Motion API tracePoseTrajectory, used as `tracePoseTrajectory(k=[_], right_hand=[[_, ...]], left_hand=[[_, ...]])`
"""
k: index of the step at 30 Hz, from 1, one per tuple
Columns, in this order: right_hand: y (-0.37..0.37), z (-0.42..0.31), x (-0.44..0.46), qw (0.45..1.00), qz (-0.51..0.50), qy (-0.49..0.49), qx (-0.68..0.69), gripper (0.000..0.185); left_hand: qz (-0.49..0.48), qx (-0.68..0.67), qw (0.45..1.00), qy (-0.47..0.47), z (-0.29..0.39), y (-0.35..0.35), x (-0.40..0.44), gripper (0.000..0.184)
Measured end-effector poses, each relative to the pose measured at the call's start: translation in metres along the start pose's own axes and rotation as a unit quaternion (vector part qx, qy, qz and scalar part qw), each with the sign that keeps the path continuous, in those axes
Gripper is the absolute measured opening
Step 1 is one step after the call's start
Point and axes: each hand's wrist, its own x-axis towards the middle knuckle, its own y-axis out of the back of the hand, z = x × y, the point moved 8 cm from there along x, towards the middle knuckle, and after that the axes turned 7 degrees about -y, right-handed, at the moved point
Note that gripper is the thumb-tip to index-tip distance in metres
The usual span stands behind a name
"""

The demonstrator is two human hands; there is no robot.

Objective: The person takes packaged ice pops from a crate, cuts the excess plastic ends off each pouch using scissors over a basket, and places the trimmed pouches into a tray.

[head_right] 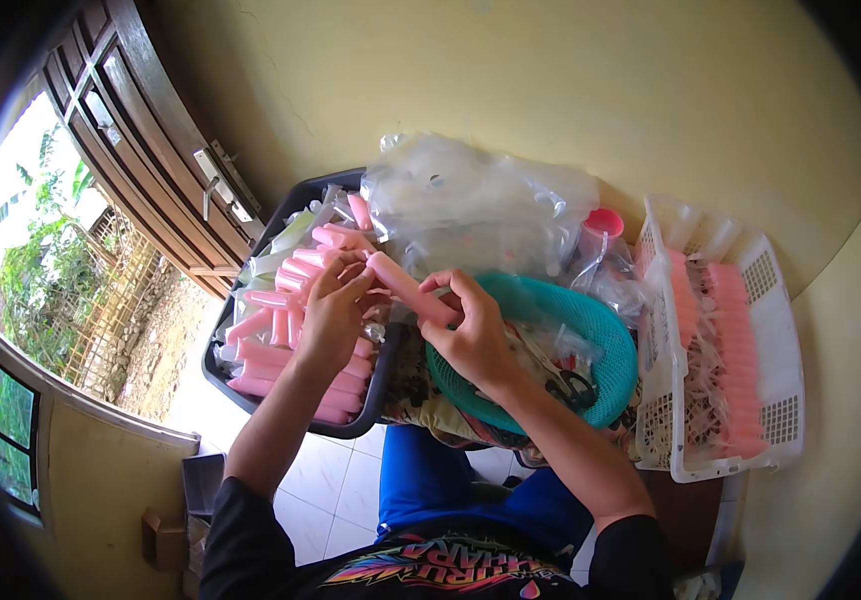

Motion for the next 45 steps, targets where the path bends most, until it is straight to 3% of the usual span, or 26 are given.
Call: tracePoseTrajectory(k=[1, 7, 9, 11, 13, 14, 19, 22, 27, 29, 31, 33, 37, 39, 43, 45], right_hand=[[0.001, 0.009, 0.007, 0.999, 0.017, -0.033, 0.030, 0.027], [-0.012, 0.019, 0.065, 0.995, 0.064, -0.015, 0.075, 0.023], [-0.019, 0.019, 0.086, 0.988, 0.077, 0.020, 0.131, 0.025], [-0.024, 0.022, 0.107, 0.992, 0.097, 0.036, 0.079, 0.025], [-0.025, 0.016, 0.124, 0.972, 0.126, 0.085, 0.179, 0.025], [-0.026, 0.014, 0.132, 0.973, 0.133, 0.093, 0.165, 0.027], [-0.037, 0.021, 0.176, 0.967, 0.121, 0.064, 0.215, 0.031], [-0.054, 0.025, 0.187, 0.988, 0.104, 0.061, 0.101, 0.035], [-0.079, 0.043, 0.191, 0.993, 0.084, 0.017, 0.086, 0.039], [-0.087, 0.053, 0.193, 0.994, 0.098, 0.047, -0.014, 0.043], [-0.089, 0.056, 0.190, 0.990, 0.117, 0.076, 0.007, 0.040], [-0.090, 0.048, 0.184, 0.975, 0.157, 0.140, -0.074, 0.029], [-0.101, 0.051, 0.185, 0.968, 0.113, 0.148, -0.170, 0.019], [-0.106, 0.046, 0.182, 0.940, 0.136, 0.215, -0.227, 0.014], [-0.111, 0.058, 0.185, 0.940, 0.106, 0.181, -0.269, 0.017], [-0.117, 0.065, 0.187, 0.934, 0.081, 0.143, -0.317, 0.020]], left_hand=[[0.002, -0.002, 1.000, 0.007, 0.002, 0.002, 0.007, 0.022], [0.015, -0.014, 0.999, -0.040, 0.011, 0.029, 0.073, 0.027], [0.027, 0.008, 0.998, -0.051, 0.013, 0.043, 0.096, 0.023], [0.017, 0.026, 0.999, -0.043, 0.017, 0.053, 0.112, 0.021], [0.000, 0.091, 0.996, -0.025, 0.020, 0.058, 0.123, 0.020], [-0.021, 0.130, 0.991, -0.031, 0.022, 0.061, 0.129, 0.020], [-0.044, 0.162, 0.985, -0.034, 0.020, 0.067, 0.133, 0.024], [-0.039, 0.203, 0.977, -0.041, 0.015, 0.078, 0.131, 0.029], [-0.032, 0.226, 0.973, -0.038, 0.000, 0.088, 0.129, 0.029], [-0.029, 0.335, 0.939, -0.075, 0.010, 0.085, 0.127, 0.030], [-0.017, 0.385, 0.920, -0.070, 0.011, 0.090, 0.129, 0.028], [0.002, 0.531, 0.841, -0.102, 0.018, 0.096, 0.130, 0.024], [0.026, 0.533, 0.827, -0.180, 0.021, 0.104, 0.128, 0.022], [0.027, 0.530, 0.824, -0.198, 0.021, 0.108, 0.129, 0.020], [-0.014, 0.585, 0.790, -0.181, 0.019, 0.101, 0.126, 0.021], [-0.020, 0.604, 0.786, -0.129, 0.013, 0.101, 0.126, 0.021]])
